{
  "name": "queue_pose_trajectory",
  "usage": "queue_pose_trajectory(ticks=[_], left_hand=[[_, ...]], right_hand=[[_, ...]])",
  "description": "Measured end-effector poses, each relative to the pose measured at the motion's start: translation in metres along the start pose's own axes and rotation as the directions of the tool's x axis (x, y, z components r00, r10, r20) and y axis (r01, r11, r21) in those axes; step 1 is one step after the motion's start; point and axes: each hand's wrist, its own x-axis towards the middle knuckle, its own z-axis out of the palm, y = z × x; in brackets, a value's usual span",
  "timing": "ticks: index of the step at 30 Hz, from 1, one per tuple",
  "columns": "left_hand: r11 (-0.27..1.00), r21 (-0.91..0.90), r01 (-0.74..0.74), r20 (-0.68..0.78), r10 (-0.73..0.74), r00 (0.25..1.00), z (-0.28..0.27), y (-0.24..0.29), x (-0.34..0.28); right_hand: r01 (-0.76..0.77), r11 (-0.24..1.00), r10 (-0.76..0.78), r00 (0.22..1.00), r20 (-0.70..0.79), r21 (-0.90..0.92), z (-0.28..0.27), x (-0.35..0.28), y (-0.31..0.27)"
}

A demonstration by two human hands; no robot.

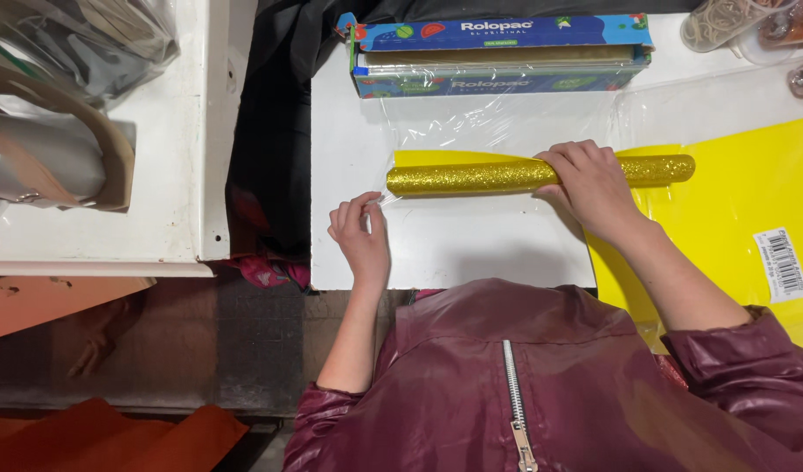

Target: The person rolls a sheet of yellow material into a cylinder and then wraps it in plastic film from a dispenser, smoothing the film over the surface with their hands.

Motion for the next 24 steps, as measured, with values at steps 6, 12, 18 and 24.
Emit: queue_pose_trajectory(ticks=[6, 12, 18, 24], left_hand=[[0.998, 0.070, -0.004, 0.028, 0.002, 1.000, 0.003, 0.004, 0.008], [0.981, 0.132, -0.140, 0.085, 0.129, 0.988, -0.001, -0.013, 0.018], [0.581, 0.251, -0.774, 0.499, 0.608, 0.618, 0.001, -0.036, 0.048], [0.439, 0.199, -0.876, 0.532, 0.702, 0.473, 0.004, -0.037, 0.066]], right_hand=[[-0.043, 0.999, 0.040, 0.993, 0.110, 0.032, 0.017, 0.021, 0.005], [-0.082, 0.996, 0.072, 0.976, 0.205, 0.043, 0.015, 0.027, 0.008], [-0.088, 0.993, 0.065, 0.960, 0.271, 0.075, 0.009, 0.036, 0.012], [-0.084, 0.991, 0.055, 0.964, 0.258, 0.104, -0.004, 0.036, 0.024]])
